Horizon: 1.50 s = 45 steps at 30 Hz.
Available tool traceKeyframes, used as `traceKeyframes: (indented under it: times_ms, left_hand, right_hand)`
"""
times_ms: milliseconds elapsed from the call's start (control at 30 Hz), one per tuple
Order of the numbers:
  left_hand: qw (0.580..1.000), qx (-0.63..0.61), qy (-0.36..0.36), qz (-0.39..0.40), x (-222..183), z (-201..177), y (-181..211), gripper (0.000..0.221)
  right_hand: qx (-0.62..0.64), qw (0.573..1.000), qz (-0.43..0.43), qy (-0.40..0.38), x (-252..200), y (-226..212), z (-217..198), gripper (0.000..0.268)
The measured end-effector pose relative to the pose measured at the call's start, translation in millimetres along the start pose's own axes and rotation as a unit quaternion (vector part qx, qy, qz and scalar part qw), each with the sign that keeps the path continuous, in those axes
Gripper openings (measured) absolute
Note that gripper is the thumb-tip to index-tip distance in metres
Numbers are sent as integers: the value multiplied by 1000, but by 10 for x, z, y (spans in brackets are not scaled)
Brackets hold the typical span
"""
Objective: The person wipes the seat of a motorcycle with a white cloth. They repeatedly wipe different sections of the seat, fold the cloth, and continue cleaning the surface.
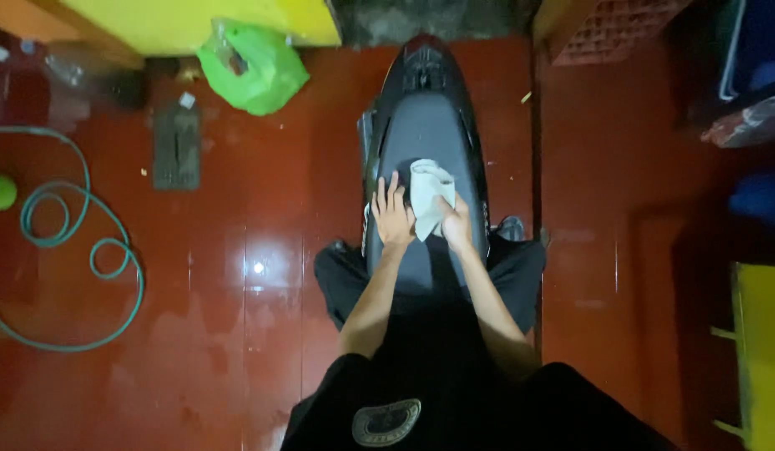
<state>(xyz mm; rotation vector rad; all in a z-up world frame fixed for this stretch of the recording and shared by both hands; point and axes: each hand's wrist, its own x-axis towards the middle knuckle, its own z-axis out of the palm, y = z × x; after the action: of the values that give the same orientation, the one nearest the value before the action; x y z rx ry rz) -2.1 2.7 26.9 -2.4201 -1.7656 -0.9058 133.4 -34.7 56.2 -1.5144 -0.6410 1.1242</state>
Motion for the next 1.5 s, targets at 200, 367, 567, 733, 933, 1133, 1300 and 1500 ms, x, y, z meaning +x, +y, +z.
traceKeyframes:
  times_ms: [200,367,567,733,933,1133,1300,1500]
  left_hand:
    - [992,-115,-10,-60,38,-30,-32,35]
    - [934,-331,-41,-132,54,-173,-204,35]
    - [664,-680,-62,-305,-159,-228,-232,42]
    - [467,-770,-77,-428,-701,-26,-322,39]
    - [593,-643,-90,-476,-608,-324,-148,33]
    - [582,-619,-56,-523,-505,-457,-181,54]
    - [716,-509,-25,-477,-127,-410,-321,61]
    - [973,-222,43,44,1266,-488,-173,81]
  right_hand:
    - [11,1000,-9,-11,88,-110,-32,49]
    - [65,998,-10,-20,-53,-246,94,61]
    - [122,992,24,-23,4,521,219,59]
    - [76,995,34,-51,-311,579,343,51]
    - [-6,996,81,-41,-476,757,350,49]
    - [-71,991,89,-69,-438,701,435,64]
    - [11,990,-132,-41,-525,244,187,59]
    - [-494,827,-267,43,-400,-45,-344,56]
